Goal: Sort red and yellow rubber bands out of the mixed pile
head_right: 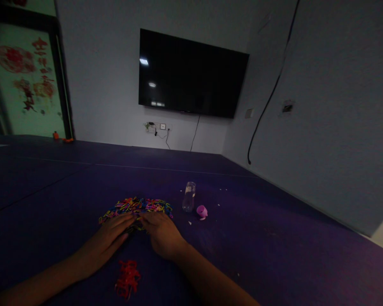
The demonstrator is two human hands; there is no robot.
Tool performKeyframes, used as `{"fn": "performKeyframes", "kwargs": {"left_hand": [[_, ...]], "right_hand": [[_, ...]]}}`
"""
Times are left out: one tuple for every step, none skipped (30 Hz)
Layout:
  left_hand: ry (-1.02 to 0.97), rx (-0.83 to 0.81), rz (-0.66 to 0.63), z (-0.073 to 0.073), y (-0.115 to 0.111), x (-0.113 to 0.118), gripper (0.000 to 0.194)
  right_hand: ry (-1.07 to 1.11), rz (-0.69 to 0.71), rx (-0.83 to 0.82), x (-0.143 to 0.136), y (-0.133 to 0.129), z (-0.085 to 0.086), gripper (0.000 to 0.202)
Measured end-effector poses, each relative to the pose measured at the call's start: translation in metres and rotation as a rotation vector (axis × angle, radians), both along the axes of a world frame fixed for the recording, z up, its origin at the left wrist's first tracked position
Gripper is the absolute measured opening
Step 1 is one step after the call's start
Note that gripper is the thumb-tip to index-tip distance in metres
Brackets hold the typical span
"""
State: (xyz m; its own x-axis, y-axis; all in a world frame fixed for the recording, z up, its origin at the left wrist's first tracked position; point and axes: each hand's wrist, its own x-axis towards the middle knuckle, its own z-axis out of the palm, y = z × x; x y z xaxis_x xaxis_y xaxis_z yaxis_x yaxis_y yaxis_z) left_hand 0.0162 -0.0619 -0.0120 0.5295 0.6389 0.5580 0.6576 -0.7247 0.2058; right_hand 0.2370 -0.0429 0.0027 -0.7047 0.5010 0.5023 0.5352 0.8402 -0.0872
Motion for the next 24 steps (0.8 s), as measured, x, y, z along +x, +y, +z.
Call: {"fn": "performKeyframes", "kwargs": {"left_hand": [[-0.002,-0.011,-0.004,0.0008,-0.0009,0.0,0.037],[-0.006,-0.02,-0.008,0.0017,-0.0019,0.0,0.038],[-0.01,-0.028,-0.013,0.0025,-0.0027,0.0001,0.038],[-0.013,-0.036,-0.015,0.0031,-0.0033,0.0002,0.038],[-0.016,-0.04,-0.016,0.0034,-0.0037,0.0003,0.037],[-0.016,-0.041,-0.018,0.0035,-0.0039,0.0004,0.037],[-0.012,-0.041,-0.021,0.0034,-0.0038,0.0004,0.037],[-0.004,-0.039,-0.026,0.0032,-0.0036,0.0003,0.037],[0.003,-0.037,-0.031,0.0029,-0.0033,0.0003,0.037],[0.01,-0.035,-0.036,0.0027,-0.003,0.0003,0.037],[0.016,-0.032,-0.039,0.0026,-0.0026,0.0003,0.036],[0.021,-0.03,-0.039,0.0027,-0.0022,0.0004,0.036],[0.022,-0.027,-0.037,0.0029,-0.0019,0.0006,0.036],[0.018,-0.023,-0.033,0.0033,-0.0018,0.001,0.036],[0.011,-0.017,-0.027,0.0038,-0.0018,0.0013,0.036],[0.001,-0.013,-0.021,0.0043,-0.002,0.0017,0.036],[-0.012,-0.007,-0.015,0.0047,-0.0022,0.002,0.036],[-0.025,-0.001,-0.008,0.0049,-0.0025,0.0022,0.036],[-0.036,0.003,-0.001,0.0049,-0.0028,0.0022,0.036],[-0.041,0.004,0.003,0.0047,-0.0031,0.002,0.036],[-0.042,0.006,0.0,0.0043,-0.0032,0.0016,0.036],[-0.039,0.009,-0.01,0.0038,-0.0033,0.0011,0.037],[-0.03,0.013,-0.028,0.0032,-0.0033,0.0006,0.038],[-0.013,0.018,-0.054,0.0028,-0.0034,0.0002,0.04]], "right_hand": [[-0.001,0.001,0.004,0.0001,0.0002,-0.0004,0.042],[-0.003,0.002,0.009,0.0001,0.0003,-0.0008,0.043],[-0.005,0.001,0.016,0.0002,0.0004,-0.0012,0.043],[-0.004,0.0,0.022,0.0003,0.0005,-0.0016,0.043],[-0.003,0.0,0.027,0.0004,0.0005,-0.0019,0.043],[-0.002,0.002,0.027,0.0006,0.0005,-0.0022,0.043],[-0.001,0.005,0.024,0.0007,0.0005,-0.0023,0.044],[-0.002,0.009,0.018,0.0009,0.0004,-0.0023,0.044],[-0.004,0.012,0.01,0.001,0.0002,-0.0021,0.044],[-0.008,0.015,0.003,0.001,0.0,-0.0018,0.045],[-0.009,0.016,-0.002,0.001,-0.0003,-0.0013,0.045],[-0.011,0.016,-0.006,0.0009,-0.0005,-0.0008,0.045],[-0.012,0.015,-0.008,0.0008,-0.0008,-0.0003,0.044],[-0.013,0.015,-0.009,0.0007,-0.0011,0.0002,0.044],[-0.014,0.014,-0.009,0.0005,-0.0013,0.0005,0.043],[-0.015,0.013,-0.007,0.0004,-0.0015,0.0006,0.042],[-0.014,0.011,-0.005,0.0004,-0.0015,0.0005,0.041],[-0.012,0.01,-0.002,0.0004,-0.0014,0.0002,0.041],[-0.009,0.007,-0.001,0.0004,-0.0011,-0.0003,0.041],[-0.009,0.004,-0.004,0.0005,-0.0007,-0.001,0.041],[-0.011,0.001,-0.01,0.0006,-0.0001,-0.0018,0.042],[-0.015,-0.002,-0.017,0.0008,0.0005,-0.0026,0.042],[-0.018,-0.007,-0.024,0.0011,0.001,-0.0033,0.043],[-0.021,-0.011,-0.029,0.0014,0.0015,-0.0039,0.044]]}}
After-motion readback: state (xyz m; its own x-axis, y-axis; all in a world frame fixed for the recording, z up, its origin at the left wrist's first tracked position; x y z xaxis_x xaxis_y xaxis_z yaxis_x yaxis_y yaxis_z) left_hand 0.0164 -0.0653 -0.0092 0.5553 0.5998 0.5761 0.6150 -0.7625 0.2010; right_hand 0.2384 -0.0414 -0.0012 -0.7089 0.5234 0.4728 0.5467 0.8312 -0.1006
